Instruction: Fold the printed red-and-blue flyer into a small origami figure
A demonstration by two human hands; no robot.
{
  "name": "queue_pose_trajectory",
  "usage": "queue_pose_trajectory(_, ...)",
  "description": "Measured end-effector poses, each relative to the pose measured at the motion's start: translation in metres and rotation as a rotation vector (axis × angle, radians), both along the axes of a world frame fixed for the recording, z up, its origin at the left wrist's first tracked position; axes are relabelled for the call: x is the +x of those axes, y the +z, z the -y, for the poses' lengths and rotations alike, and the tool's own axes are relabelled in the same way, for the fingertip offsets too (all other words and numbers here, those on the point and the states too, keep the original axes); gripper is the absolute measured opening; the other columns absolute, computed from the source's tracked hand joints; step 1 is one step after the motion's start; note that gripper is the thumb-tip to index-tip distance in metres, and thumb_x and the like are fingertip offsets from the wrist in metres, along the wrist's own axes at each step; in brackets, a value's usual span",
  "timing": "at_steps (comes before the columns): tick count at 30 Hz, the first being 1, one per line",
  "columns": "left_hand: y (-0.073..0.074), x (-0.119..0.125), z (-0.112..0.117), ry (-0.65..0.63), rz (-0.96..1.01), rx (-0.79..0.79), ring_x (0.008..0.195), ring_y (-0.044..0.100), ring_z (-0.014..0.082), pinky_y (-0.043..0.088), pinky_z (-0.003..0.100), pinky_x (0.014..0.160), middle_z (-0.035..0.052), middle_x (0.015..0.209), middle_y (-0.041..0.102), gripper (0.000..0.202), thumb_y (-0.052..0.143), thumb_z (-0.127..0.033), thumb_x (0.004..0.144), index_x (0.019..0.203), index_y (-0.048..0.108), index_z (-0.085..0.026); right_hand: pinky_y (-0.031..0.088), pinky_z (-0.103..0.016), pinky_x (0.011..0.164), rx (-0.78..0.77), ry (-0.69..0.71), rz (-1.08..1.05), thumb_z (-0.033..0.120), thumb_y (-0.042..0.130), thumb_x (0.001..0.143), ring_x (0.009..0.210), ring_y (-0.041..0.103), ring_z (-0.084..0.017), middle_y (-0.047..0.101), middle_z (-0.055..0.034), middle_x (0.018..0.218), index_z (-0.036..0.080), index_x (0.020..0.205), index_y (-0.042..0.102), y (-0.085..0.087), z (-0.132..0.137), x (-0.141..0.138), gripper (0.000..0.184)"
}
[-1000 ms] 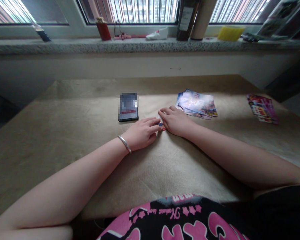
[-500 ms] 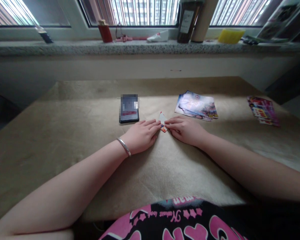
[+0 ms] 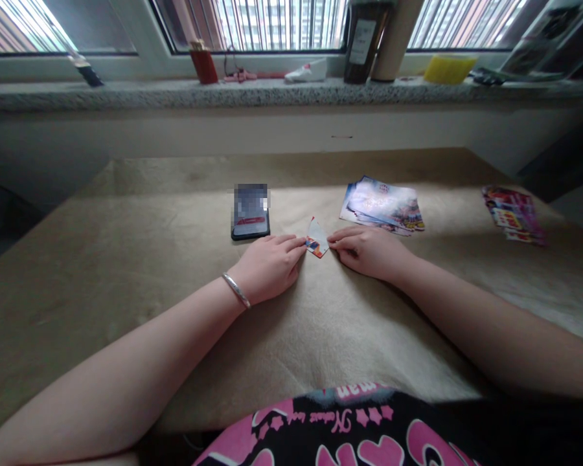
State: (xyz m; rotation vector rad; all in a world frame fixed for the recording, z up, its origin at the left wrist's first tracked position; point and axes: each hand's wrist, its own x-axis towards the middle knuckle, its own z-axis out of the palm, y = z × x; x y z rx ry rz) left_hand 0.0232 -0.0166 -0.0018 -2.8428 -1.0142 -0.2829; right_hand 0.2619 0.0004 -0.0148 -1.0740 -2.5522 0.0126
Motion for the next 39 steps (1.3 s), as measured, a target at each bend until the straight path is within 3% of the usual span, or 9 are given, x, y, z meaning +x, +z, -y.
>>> queue_pose_trajectory(6, -0.002, 0.001, -0.002, -0.029, 0.007, -0.011, 0.116, 0.055, 0.0229, 0.047, 0.038, 0.098, 0.0104, 0.126, 0.058, 0.041, 0.048, -0.013, 0.079, 0.119, 0.057, -0.01, 0.051, -0.032, 0.072, 0.071, -0.02, 0.038, 0.02, 0.05, 0.085, 0.086, 0.065, -0.02, 0.071, -0.0066, 0.1, 0.018, 0.094, 0.071, 0.004, 0.009, -0.006, 0.023)
queue_pose_trajectory(11, -0.004, 0.002, -0.006, -0.097, 0.042, -0.014, 0.117, 0.055, 0.0221, 0.047, 0.037, 0.1, 0.0122, 0.123, 0.06, 0.033, 0.046, -0.018, 0.085, 0.114, 0.059, -0.009, 0.048, -0.032, 0.077, 0.076, 0.122, 0.003, 0.02, 0.052, 0.084, 0.088, 0.059, -0.02, 0.07, -0.004, 0.098, 0.024, 0.099, 0.072, 0.002, 0.012, -0.009, 0.025)
queue_pose_trajectory(22, 0.0, 0.003, -0.005, -0.052, 0.027, -0.052, 0.115, 0.056, 0.0215, 0.048, 0.037, 0.098, 0.0094, 0.125, 0.06, 0.032, 0.043, -0.024, 0.09, 0.115, 0.06, -0.012, 0.047, -0.031, 0.073, 0.059, 0.268, 0.106, 0.019, 0.049, 0.083, 0.082, 0.061, -0.018, 0.071, -0.0057, 0.094, 0.02, 0.096, 0.073, 0.009, 0.008, -0.007, 0.027)
queue_pose_trajectory(27, -0.004, 0.004, -0.007, -0.044, 0.086, -0.071, 0.11, 0.058, 0.0201, 0.049, 0.034, 0.097, 0.0114, 0.12, 0.061, 0.029, 0.043, -0.02, 0.089, 0.11, 0.061, -0.01, 0.046, -0.032, 0.071, 0.077, 0.25, 0.203, 0.021, 0.047, 0.085, 0.083, 0.06, -0.019, 0.07, -0.0066, 0.092, 0.021, 0.099, 0.071, 0.01, 0.01, -0.008, 0.027)
queue_pose_trajectory(35, -0.008, 0.007, -0.005, -0.009, 0.127, -0.064, 0.102, 0.06, 0.0207, 0.051, 0.033, 0.091, 0.0134, 0.112, 0.061, 0.025, 0.046, -0.016, 0.085, 0.104, 0.06, -0.009, 0.045, -0.029, 0.07, 0.037, 0.213, 0.032, 0.018, 0.048, 0.084, 0.08, 0.059, -0.018, 0.069, -0.0061, 0.087, 0.02, 0.086, 0.071, 0.005, 0.01, -0.01, 0.023)
queue_pose_trajectory(39, -0.008, 0.007, -0.006, 0.023, 0.118, -0.08, 0.098, 0.06, 0.0214, 0.052, 0.035, 0.087, 0.0124, 0.108, 0.062, 0.02, 0.048, -0.018, 0.085, 0.099, 0.059, -0.011, 0.043, -0.031, 0.072, 0.023, -0.03, -0.085, 0.024, 0.051, 0.084, 0.08, 0.058, -0.019, 0.068, -0.0062, 0.083, 0.018, 0.088, 0.068, 0.001, 0.006, -0.016, 0.018)
